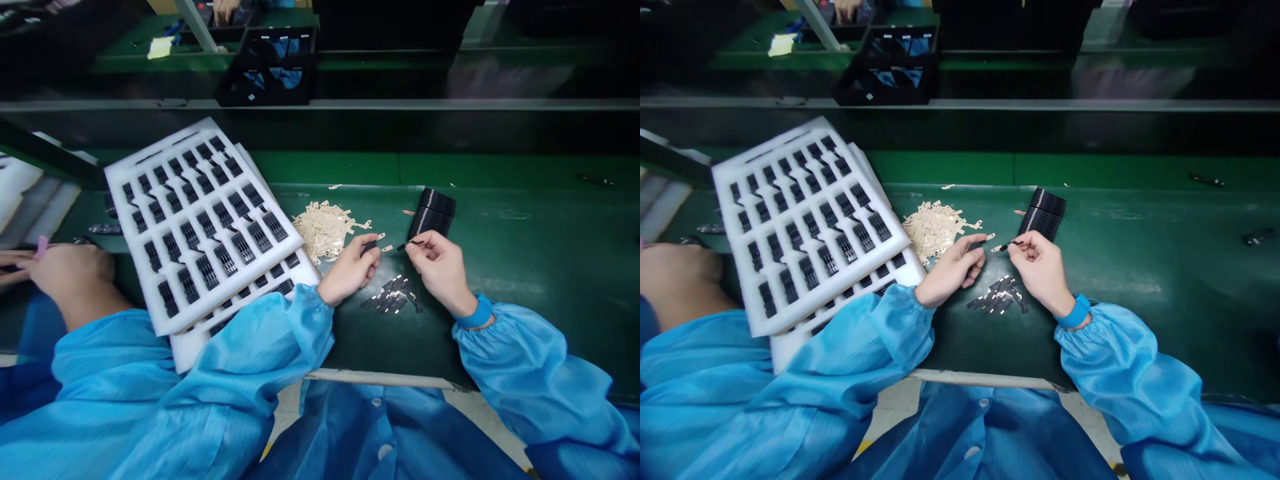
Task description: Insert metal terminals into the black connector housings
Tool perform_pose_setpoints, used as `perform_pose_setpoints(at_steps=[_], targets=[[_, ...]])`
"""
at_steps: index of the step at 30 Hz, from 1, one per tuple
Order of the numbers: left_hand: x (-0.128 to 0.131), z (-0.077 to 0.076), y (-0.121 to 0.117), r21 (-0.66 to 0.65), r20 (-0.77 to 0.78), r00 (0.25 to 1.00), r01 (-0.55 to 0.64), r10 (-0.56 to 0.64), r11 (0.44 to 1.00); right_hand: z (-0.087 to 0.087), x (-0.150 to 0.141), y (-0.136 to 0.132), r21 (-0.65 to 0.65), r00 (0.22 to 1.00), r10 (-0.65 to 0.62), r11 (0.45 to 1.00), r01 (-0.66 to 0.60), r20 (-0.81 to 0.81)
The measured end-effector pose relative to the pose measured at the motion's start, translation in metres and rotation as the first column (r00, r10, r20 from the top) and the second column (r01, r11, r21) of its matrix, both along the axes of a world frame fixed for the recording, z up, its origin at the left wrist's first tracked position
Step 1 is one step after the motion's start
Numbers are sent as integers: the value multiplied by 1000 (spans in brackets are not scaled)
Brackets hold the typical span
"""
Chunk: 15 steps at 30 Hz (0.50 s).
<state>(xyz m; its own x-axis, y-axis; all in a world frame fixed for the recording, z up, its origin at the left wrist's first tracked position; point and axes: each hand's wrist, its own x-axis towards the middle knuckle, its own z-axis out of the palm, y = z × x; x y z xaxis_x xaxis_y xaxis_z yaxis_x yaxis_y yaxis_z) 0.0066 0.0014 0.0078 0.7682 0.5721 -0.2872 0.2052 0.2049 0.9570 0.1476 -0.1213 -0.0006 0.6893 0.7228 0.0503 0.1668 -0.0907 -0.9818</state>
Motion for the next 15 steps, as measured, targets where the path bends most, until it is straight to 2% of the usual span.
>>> perform_pose_setpoints(at_steps=[2,3,5,8,10,12,13,15], targets=[[0,1,1,-280,65,998,-4,23,960,2,1,1,25,999,-40,999,40,-24],[-1,1,2,-370,117,993,29,16,929,2,1,1,28,999,-38,999,39,-32],[-2,0,3,-404,209,978,99,-14,910,3,-2,1,28,999,-22,999,23,-41],[-4,-4,3,-232,250,964,150,-90,961,2,-5,0,72,998,-29,997,33,-55],[-4,-5,4,-23,226,968,120,-112,993,-1,-5,0,121,997,-46,991,53,-60],[-4,-4,6,148,187,978,60,-88,987,-5,-4,-1,157,997,-57,985,65,-58],[-4,-2,7,186,179,982,28,-62,982,-6,-3,-2,168,997,-57,984,66,-55],[-3,0,8,173,204,979,-50,14,984,-9,-2,-3,180,997,-61,981,69,-51]])
